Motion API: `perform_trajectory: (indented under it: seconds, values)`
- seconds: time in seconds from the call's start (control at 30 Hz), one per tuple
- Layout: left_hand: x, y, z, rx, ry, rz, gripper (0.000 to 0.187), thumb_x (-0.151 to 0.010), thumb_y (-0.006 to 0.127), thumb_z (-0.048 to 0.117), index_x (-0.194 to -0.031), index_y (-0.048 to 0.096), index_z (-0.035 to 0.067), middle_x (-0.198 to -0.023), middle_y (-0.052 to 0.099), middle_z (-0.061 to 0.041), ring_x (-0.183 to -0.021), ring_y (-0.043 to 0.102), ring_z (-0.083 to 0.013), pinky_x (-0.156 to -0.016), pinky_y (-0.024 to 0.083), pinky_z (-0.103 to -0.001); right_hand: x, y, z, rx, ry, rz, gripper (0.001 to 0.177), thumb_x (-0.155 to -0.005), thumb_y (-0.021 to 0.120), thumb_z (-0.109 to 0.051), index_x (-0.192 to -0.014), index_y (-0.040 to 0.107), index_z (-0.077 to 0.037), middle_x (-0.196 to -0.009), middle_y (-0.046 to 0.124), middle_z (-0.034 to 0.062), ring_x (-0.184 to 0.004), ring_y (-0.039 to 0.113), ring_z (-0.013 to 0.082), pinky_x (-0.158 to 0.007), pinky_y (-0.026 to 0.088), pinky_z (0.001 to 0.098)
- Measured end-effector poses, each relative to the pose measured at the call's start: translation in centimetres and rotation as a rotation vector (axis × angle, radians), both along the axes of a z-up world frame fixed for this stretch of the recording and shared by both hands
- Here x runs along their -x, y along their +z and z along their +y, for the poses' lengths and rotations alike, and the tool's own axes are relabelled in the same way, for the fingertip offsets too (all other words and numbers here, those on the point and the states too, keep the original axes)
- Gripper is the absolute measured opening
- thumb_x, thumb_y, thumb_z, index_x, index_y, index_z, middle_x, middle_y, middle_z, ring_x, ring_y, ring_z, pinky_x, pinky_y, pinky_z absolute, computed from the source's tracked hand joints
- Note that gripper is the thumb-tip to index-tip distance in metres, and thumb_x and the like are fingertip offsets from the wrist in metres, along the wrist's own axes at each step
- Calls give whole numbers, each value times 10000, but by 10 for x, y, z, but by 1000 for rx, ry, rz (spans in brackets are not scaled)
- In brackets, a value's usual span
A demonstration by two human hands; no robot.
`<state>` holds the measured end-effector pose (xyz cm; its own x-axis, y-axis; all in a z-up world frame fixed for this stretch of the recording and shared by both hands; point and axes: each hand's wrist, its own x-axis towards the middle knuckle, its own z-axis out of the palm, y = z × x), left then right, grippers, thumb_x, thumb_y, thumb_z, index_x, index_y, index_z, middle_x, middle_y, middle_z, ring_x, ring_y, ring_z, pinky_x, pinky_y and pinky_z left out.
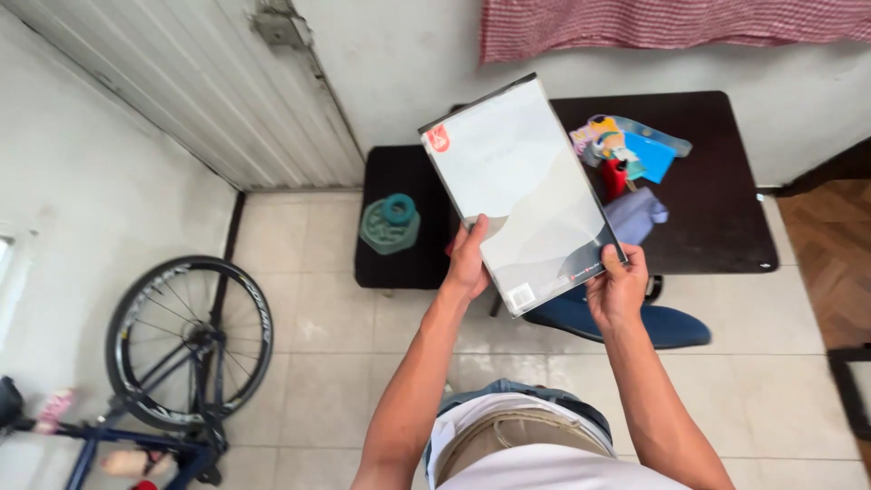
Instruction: The person picks up various notebooks and folders from a table, inspects them, and then places them onto a shelf for organization.
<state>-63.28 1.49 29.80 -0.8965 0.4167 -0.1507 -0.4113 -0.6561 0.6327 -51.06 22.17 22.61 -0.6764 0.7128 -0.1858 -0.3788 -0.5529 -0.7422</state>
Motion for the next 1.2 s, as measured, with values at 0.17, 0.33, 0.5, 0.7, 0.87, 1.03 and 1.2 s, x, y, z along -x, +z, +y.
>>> perform_trajectory:
  seconds: [0.17, 0.33, 0.5, 0.7, 0.87, 1.03, 1.2]
  values:
    - [44, -17, -60, 89, 21, -9, 536, -1039, 639, 272, -1516, 459, 106, -1342, 637, -196, -1183, 647, -323, -999, 539, -562, 44, -24, -48, 0, 23, -51, 86, -1047, 648, -110, -1072, 567, -128, -828, 660, 62, -719, 762, 294, -650, 690, 484]
    - [78, -28, -97, 171, 48, 27, 467, -1043, 634, 240, -1474, 508, 117, -1310, 657, -179, -1150, 662, -296, -984, 555, -538, 81, -19, -82, -24, 104, -192, 101, -1026, 668, -133, -1074, 579, -133, -788, 648, 51, -668, 746, 240, -601, 692, 414]
    - [116, -57, -112, 247, 114, 27, 445, -1037, 627, 201, -1464, 523, 126, -1276, 679, -149, -1111, 678, -246, -976, 578, -493, 118, -18, -79, -49, 412, -371, 137, -948, 726, -94, -1048, 635, -77, -751, 691, 109, -668, 758, 298, -652, 672, 485]
    - [149, -79, -112, 370, 156, -56, 437, -1034, 625, 201, -1459, 536, 149, -1289, 679, -109, -1087, 676, -198, -965, 585, -438, 181, -46, -40, -151, 488, -678, 204, -992, 702, -301, -1017, 658, -104, -1002, 745, 162, -874, 761, 270, -768, 646, 407]
    - [178, -89, -101, 500, 115, -79, 441, -1043, 605, 194, -1474, 520, 153, -1311, 669, -106, -1111, 677, -210, -971, 579, -455, 234, -199, 27, -452, 414, -914, 142, -896, 782, -225, -1003, 768, -132, -814, 732, 116, -699, 738, 216, -631, 628, 342]
    - [200, -109, -85, 545, 93, -146, 514, -1050, 601, 197, -1539, 449, 149, -1401, 613, -111, -1180, 648, -246, -1009, 549, -480, 273, -246, 21, -608, 551, -1095, 269, -874, 773, -274, -1100, 742, -131, -834, 768, 104, -725, 755, 212, -699, 614, 371]
    - [210, -105, -74, 622, 73, -198, 540, -1043, 592, 180, -1554, 419, 157, -1412, 606, -122, -1192, 650, -270, -1003, 550, -514, 305, -167, -8, -500, 537, -1370, 737, -937, 718, -406, -1563, 352, -275, -1367, 628, 207, -1236, 646, 331, -1089, 516, 487]
